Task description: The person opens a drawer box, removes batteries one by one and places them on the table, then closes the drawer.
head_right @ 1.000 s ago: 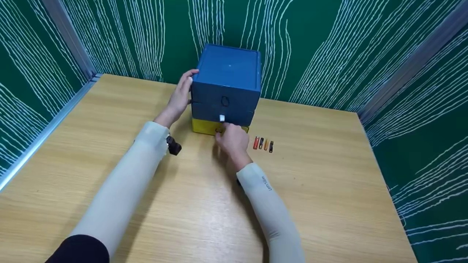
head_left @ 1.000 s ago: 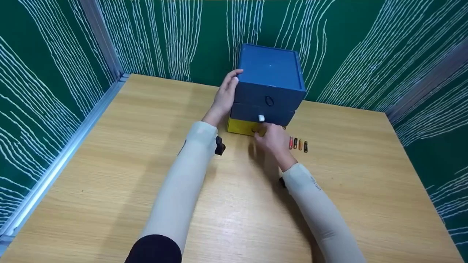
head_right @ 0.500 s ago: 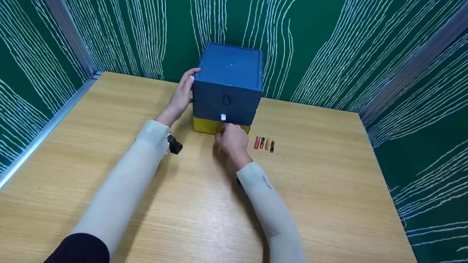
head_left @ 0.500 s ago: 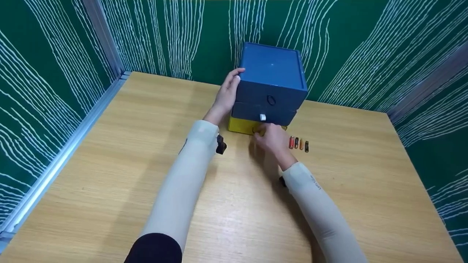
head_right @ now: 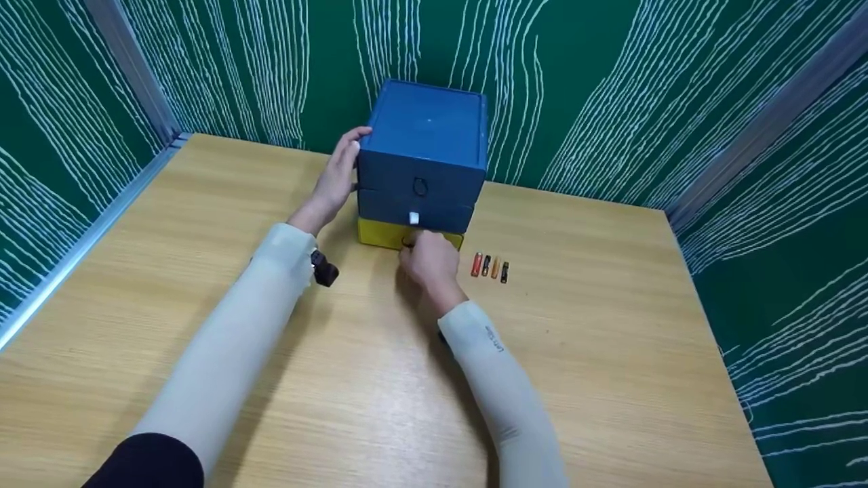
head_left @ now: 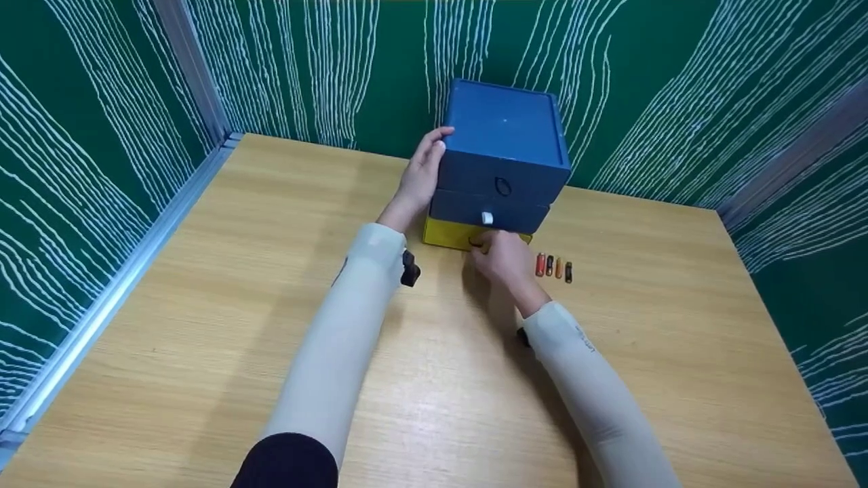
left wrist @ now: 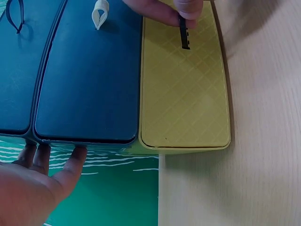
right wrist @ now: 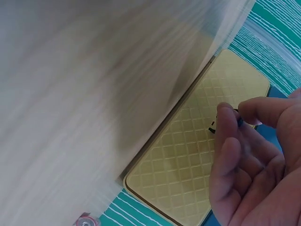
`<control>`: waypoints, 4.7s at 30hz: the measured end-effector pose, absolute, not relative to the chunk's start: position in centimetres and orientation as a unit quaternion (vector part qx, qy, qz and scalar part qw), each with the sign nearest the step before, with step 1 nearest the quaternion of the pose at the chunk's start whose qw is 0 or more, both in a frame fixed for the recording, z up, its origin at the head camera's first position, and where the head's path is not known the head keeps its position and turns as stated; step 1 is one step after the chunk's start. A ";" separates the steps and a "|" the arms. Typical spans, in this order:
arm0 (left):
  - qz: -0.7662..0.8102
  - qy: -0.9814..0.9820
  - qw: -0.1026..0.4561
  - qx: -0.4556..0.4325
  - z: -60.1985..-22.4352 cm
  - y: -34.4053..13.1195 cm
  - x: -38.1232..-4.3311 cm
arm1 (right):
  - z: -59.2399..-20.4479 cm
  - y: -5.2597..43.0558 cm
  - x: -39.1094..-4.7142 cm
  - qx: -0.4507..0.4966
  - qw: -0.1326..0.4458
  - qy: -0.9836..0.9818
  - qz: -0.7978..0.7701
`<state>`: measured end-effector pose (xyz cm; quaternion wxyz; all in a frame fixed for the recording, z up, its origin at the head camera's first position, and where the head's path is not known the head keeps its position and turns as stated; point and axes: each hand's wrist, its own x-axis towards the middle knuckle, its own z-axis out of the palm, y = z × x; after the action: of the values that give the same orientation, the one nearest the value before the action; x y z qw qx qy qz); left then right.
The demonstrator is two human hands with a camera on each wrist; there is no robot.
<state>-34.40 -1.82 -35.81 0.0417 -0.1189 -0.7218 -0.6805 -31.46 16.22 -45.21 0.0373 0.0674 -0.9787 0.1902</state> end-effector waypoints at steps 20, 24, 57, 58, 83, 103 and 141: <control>-0.670 -0.733 0.042 -0.112 -36.0 -1.8 -34.4 | -45.2 16.5 -31.0 0.088 0.019 -0.977 0.195; -0.668 -0.733 0.047 -0.117 -35.9 -1.8 -34.4 | -45.0 16.5 -30.9 0.090 0.015 -0.976 0.195; -0.675 -0.728 0.045 -0.114 -35.6 -1.6 -34.5 | -44.5 16.5 -30.1 0.060 -0.029 -0.970 0.235; -0.676 -0.727 0.043 -0.112 -35.6 -1.6 -34.5 | -44.5 16.5 -30.0 0.062 -0.028 -0.969 0.237; -0.670 -0.734 0.040 -0.104 -35.7 -1.6 -34.4 | -44.5 17.1 -27.8 0.084 -0.033 -0.970 0.227; -0.674 -0.729 0.042 -0.115 -35.7 -1.5 -34.4 | -44.3 17.0 -25.8 0.142 -0.015 -0.971 0.191; -0.683 -0.721 0.038 -0.112 -36.0 -1.7 -34.4 | -44.5 16.8 -22.2 0.193 -0.005 -0.967 0.168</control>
<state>-34.42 -1.67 -35.98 0.0381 -0.1123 -0.7211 -0.6826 -22.24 16.81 -44.48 -0.0053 0.1935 -0.9667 0.1675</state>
